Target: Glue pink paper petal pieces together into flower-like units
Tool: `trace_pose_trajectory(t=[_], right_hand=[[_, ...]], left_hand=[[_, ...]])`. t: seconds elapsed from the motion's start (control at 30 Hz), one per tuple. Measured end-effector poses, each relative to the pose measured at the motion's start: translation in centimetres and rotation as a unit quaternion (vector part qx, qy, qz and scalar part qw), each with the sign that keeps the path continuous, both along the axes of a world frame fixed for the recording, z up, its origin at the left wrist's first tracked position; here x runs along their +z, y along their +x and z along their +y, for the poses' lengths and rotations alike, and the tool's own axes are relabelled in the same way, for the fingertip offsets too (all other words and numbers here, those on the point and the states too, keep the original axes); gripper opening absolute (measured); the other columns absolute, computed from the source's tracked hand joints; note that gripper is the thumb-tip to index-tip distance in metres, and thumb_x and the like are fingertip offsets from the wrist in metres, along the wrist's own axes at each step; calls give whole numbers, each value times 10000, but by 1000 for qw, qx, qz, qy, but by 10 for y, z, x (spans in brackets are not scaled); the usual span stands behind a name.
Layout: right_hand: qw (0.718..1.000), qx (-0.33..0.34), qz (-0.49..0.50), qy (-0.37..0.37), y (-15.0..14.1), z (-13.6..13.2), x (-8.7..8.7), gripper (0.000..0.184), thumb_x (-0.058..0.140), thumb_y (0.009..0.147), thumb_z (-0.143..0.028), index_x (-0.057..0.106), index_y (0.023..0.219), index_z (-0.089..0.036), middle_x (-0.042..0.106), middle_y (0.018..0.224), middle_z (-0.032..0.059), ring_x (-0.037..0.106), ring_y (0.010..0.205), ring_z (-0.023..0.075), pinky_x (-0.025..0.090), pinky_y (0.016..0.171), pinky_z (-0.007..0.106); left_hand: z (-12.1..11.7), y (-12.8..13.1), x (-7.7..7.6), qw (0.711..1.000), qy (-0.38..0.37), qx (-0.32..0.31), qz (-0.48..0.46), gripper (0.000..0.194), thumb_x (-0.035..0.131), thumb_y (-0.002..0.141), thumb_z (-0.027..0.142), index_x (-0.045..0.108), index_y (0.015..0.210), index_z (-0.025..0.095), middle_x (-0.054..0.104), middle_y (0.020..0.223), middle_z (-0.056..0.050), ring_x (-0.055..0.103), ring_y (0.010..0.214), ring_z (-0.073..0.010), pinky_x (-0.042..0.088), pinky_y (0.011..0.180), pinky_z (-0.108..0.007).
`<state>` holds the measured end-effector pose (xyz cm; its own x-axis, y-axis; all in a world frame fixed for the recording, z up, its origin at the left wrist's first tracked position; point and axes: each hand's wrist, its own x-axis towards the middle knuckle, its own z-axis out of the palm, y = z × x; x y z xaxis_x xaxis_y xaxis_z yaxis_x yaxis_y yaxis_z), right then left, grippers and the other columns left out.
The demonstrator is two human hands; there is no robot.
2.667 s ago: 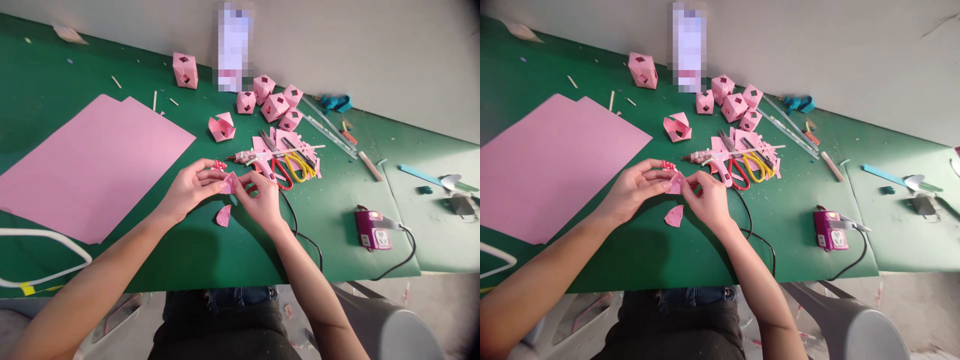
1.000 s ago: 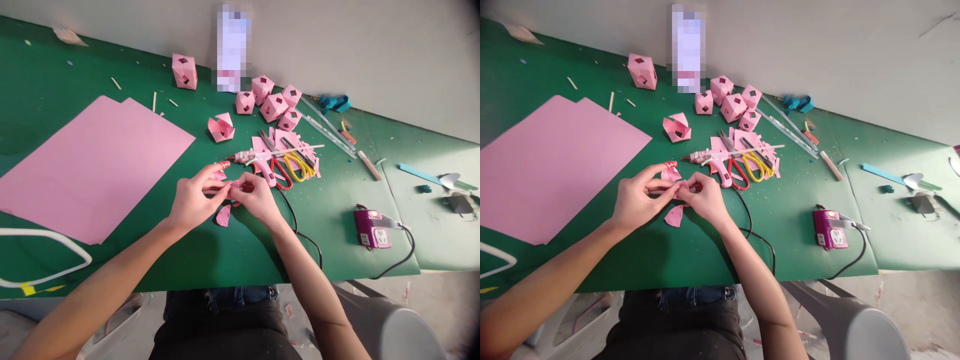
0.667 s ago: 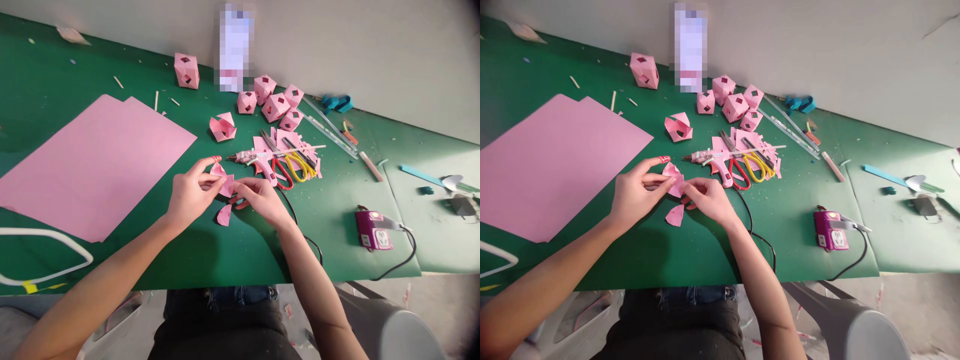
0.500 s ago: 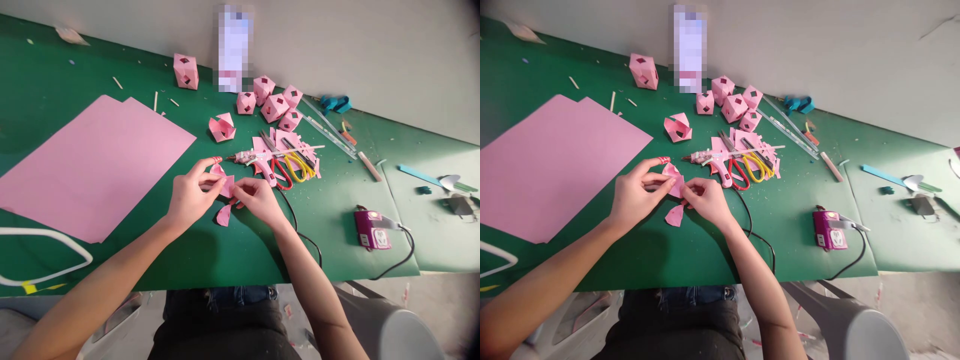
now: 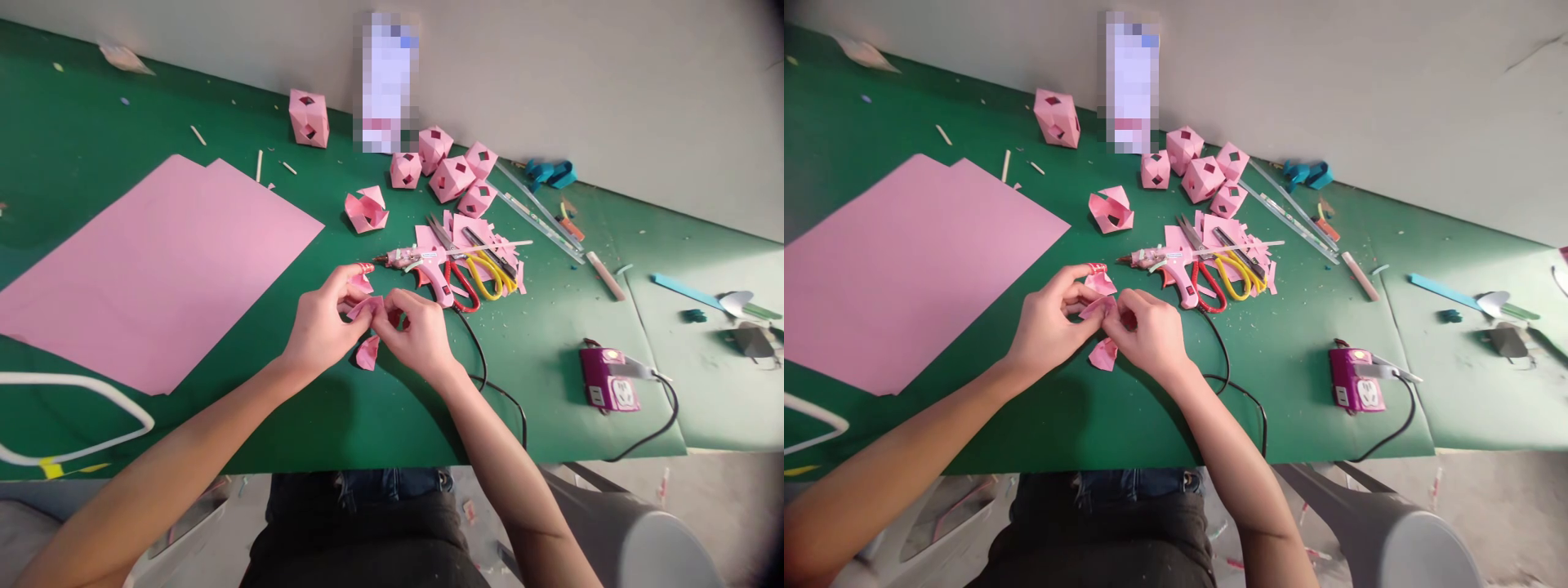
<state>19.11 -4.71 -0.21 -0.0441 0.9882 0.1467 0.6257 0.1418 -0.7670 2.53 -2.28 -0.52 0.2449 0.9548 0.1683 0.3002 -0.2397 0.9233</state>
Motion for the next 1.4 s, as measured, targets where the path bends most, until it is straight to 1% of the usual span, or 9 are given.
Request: trace_pose_trajectory(t=[0.33, 0.43, 0.57, 0.63, 0.73, 0.87, 1.0, 1.17, 1.4], right_hand=[[1000, -17, -15, 21, 10, -4, -5, 442, 525, 1055, -500, 669, 735, -231, 696, 716, 31, 580, 644, 155, 428, 623, 300], [996, -39, 74, -9, 9, -3, -4, 470, 534, 1031, -619, 730, 849, -233, 738, 803, 53, 654, 714, 181, 509, 647, 307], [916, -1, 352, -191, 12, -1, 5, 615, 569, 944, -786, 703, 1235, -261, 783, 1055, 70, 775, 841, 215, 637, 668, 328], [863, 34, 440, -246, 15, -1, 8, 612, 694, 889, -748, 681, 1266, -266, 786, 1094, 67, 803, 911, 223, 678, 758, 349], [828, 52, 491, -266, 17, -1, 11, 534, 839, 819, -640, 710, 1174, -262, 795, 1073, 49, 812, 981, 223, 688, 847, 345], [841, 40, 476, -253, 17, -2, 12, 575, 882, 762, -627, 726, 1170, -252, 793, 1133, 60, 807, 968, 217, 690, 861, 354], [898, -52, 423, -106, 15, -2, 8, 575, 934, 733, -505, 719, 1209, -267, 728, 1323, 78, 770, 878, 162, 681, 804, 320], [917, -110, 384, 17, 18, -2, 1, 457, 914, 776, -413, 734, 1179, -291, 702, 1260, 61, 730, 825, 129, 657, 743, 295], [902, -125, 413, 27, 20, -1, 1, 441, 907, 797, -383, 721, 1186, -289, 758, 1177, 30, 771, 903, 154, 683, 835, 322]], left_hand=[[-3, 1, -3, 999, 39, -14, 13, 357, 675, 1001, 328, 638, 1339, 219, 849, 967, -15, 829, 844, -177, 681, 839, -280], [-4, 0, -1, 998, 51, 11, 22, 363, 666, 1017, 381, 641, 1346, 229, 853, 1086, -45, 840, 955, -212, 685, 893, -311], [0, -1, 5, 998, 47, 40, -1, 413, 671, 1030, 444, 618, 1390, 250, 834, 1207, -61, 798, 1163, -253, 638, 1080, -399], [0, 0, 7, 999, 43, 24, -23, 427, 667, 1038, 440, 603, 1416, 252, 827, 1231, -65, 775, 1219, -250, 592, 1156, -424], [-3, 3, 12, 998, 41, -5, -45, 463, 665, 1045, 427, 572, 1464, 252, 815, 1266, -81, 745, 1278, -249, 560, 1193, -429], [12, 1, 20, 998, 42, -40, -37, 540, 603, 1062, 477, 482, 1546, 271, 732, 1433, -115, 711, 1334, -273, 617, 1103, -430], [77, -11, 19, 993, 108, 43, -1, 517, 628, 1022, 469, 524, 1482, 257, 678, 1492, -138, 646, 1415, -288, 608, 1090, -417], [154, -13, -3, 989, 18, -10, 146, 1268, 1003, 577, 328, 334, 1647, 214, 437, 1671, -249, 373, 1595, -450, 372, 1259, -635], [170, 3, -15, 987, -5, -33, 154, 1162, 925, 704, 389, 287, 1663, 236, 682, 1409, -156, 600, 1393, -359, 413, 1227, -561]])
